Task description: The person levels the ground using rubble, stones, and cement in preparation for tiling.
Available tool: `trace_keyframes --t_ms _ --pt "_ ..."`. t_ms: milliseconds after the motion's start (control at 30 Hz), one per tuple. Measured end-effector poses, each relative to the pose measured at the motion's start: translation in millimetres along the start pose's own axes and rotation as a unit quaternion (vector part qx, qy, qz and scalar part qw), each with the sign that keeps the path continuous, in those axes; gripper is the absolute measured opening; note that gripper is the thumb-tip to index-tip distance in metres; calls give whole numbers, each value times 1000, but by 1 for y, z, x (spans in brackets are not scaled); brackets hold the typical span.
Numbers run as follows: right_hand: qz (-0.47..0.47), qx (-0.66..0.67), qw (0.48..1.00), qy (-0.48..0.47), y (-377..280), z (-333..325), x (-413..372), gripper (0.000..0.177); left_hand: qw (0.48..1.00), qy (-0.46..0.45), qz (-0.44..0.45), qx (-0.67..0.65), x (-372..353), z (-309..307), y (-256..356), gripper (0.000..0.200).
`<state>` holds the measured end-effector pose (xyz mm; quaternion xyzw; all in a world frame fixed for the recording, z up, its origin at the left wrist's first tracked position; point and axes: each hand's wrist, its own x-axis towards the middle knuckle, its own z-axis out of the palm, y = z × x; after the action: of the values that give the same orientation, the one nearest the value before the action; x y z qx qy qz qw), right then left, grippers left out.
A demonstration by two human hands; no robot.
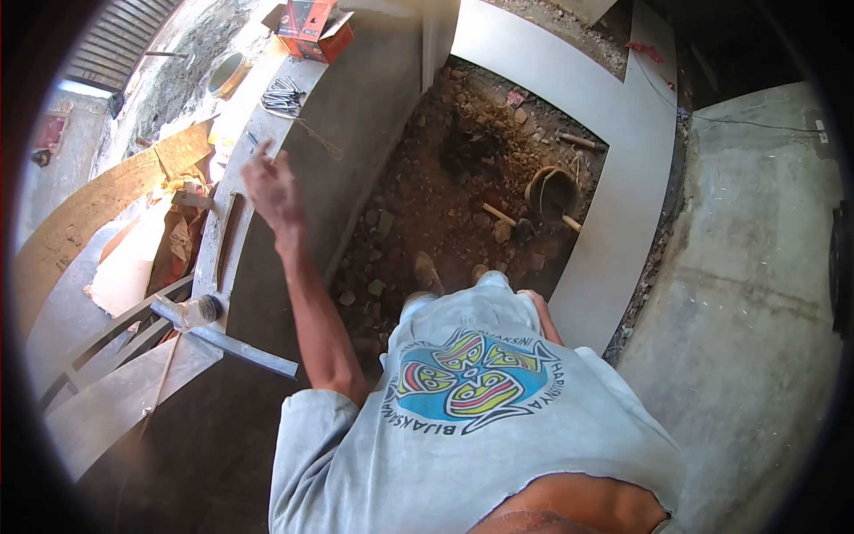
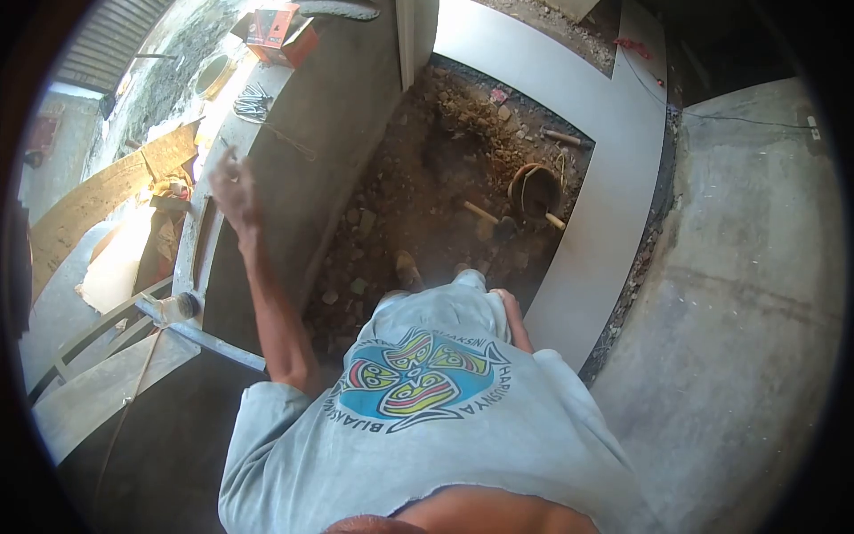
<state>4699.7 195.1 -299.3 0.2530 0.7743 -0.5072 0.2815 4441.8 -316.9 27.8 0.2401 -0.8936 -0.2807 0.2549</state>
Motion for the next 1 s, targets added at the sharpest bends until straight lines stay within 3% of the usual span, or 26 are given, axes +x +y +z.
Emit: trace_keyframes --t_ms 33,67,133,167,200,233,267,400,433,533,667,900,1000 --pt "-5 -21 1000 -1 -8 1 -3 29 999 -30 36 -18 -26 8 1 17" --pt "-11 -38 999 -4 -16 2 -6 29 981 -31 73 -175 -55 25 -6 8" --pt "-21 -61 998 -7 -28 4 -8 29 937 -215 47 -272 -121 47 -27 7" --pt "-25 -65 998 -8 -31 5 -9 29 912 -352 -54 -203 -155 59 -50 20" --pt "-28 -69 997 -8 -34 5 -11 29 889 -427 -45 -160 -186 63 -67 32" --pt "-27 -73 997 -8 -38 5 -13 29 880 -458 -40 -120 -218 65 -84 35" --pt "-27 -70 997 -7 -40 6 -17 30 847 -514 -101 -97 -240 56 -94 42" --pt "-20 -102 994 -15 -48 4 -19 30 776 -574 -251 -68 -333 36 -195 59" --pt "-17 -107 994 -18 -49 3 -22 30 721 -604 -314 -126 -357 34 -235 62" --pt "-13 -131 991 -36 -51 -2 -22 30 662 -567 -450 -196 -426 7 -302 58" --pt "-9 -163 985 -61 -50 -5 -18 31 613 -490 -573 -236 -437 -19 -265 56" --pt "-20 -215 972 -93 -51 -5 -5 31 608 -411 -609 -299 -434 8 -244 52" --pt "-28 -229 968 -97 -51 -2 3 31 635 -397 -591 -300 -437 28 -254 51"
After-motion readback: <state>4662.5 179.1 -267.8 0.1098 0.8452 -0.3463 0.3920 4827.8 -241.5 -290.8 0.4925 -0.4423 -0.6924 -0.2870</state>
